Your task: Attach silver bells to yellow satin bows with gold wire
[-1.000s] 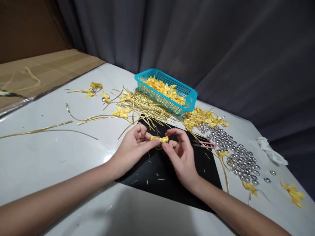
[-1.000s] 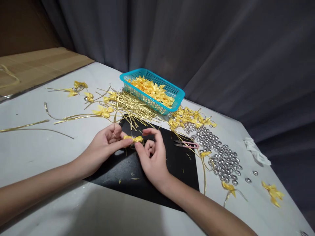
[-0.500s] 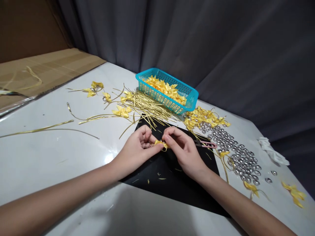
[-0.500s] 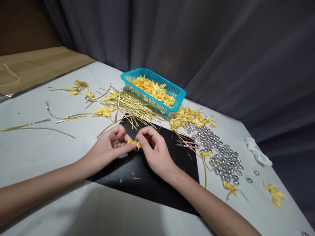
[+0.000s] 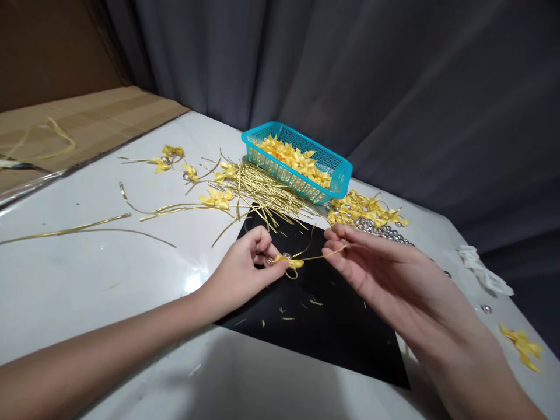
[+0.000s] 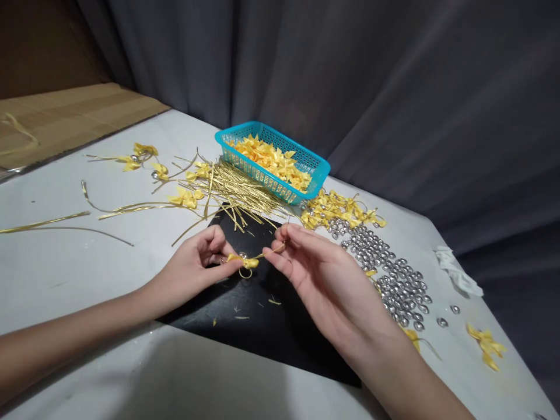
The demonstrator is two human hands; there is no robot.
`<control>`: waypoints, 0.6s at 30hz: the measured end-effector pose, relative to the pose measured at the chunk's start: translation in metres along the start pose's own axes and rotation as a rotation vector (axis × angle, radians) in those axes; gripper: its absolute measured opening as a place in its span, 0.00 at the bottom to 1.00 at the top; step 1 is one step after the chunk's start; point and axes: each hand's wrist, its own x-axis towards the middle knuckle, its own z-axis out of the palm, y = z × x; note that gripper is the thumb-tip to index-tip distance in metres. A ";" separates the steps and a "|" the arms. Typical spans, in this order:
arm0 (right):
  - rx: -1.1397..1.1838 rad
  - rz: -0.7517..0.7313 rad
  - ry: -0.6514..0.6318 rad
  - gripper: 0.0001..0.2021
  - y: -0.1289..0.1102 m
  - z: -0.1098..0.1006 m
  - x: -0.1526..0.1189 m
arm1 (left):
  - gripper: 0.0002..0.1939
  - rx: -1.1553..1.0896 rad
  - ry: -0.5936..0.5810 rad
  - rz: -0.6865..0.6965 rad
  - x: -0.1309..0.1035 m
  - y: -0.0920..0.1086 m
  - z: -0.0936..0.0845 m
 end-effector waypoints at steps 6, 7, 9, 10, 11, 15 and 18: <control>-0.069 -0.090 -0.124 0.01 -0.015 -0.014 -0.007 | 0.19 0.032 0.006 -0.017 0.001 -0.001 -0.002; -0.092 -0.116 -0.147 0.03 -0.017 -0.017 -0.010 | 0.19 0.035 0.005 -0.021 0.001 -0.001 -0.002; -0.125 -0.164 -0.164 0.05 -0.023 -0.022 -0.015 | 0.19 0.043 0.013 -0.029 0.001 -0.001 -0.002; -0.140 -0.182 -0.160 0.06 -0.026 -0.026 -0.018 | 0.19 0.047 0.020 -0.032 0.001 -0.001 -0.002; -0.149 -0.189 -0.147 0.07 -0.029 -0.030 -0.022 | 0.19 0.051 0.026 -0.034 0.000 -0.001 -0.002; -0.184 -0.155 -0.055 0.11 -0.035 -0.052 -0.035 | 0.19 0.067 0.031 -0.032 0.000 0.000 -0.001; -0.303 -0.316 0.047 0.10 -0.036 -0.065 -0.041 | 0.19 0.075 0.032 -0.029 0.000 0.001 0.000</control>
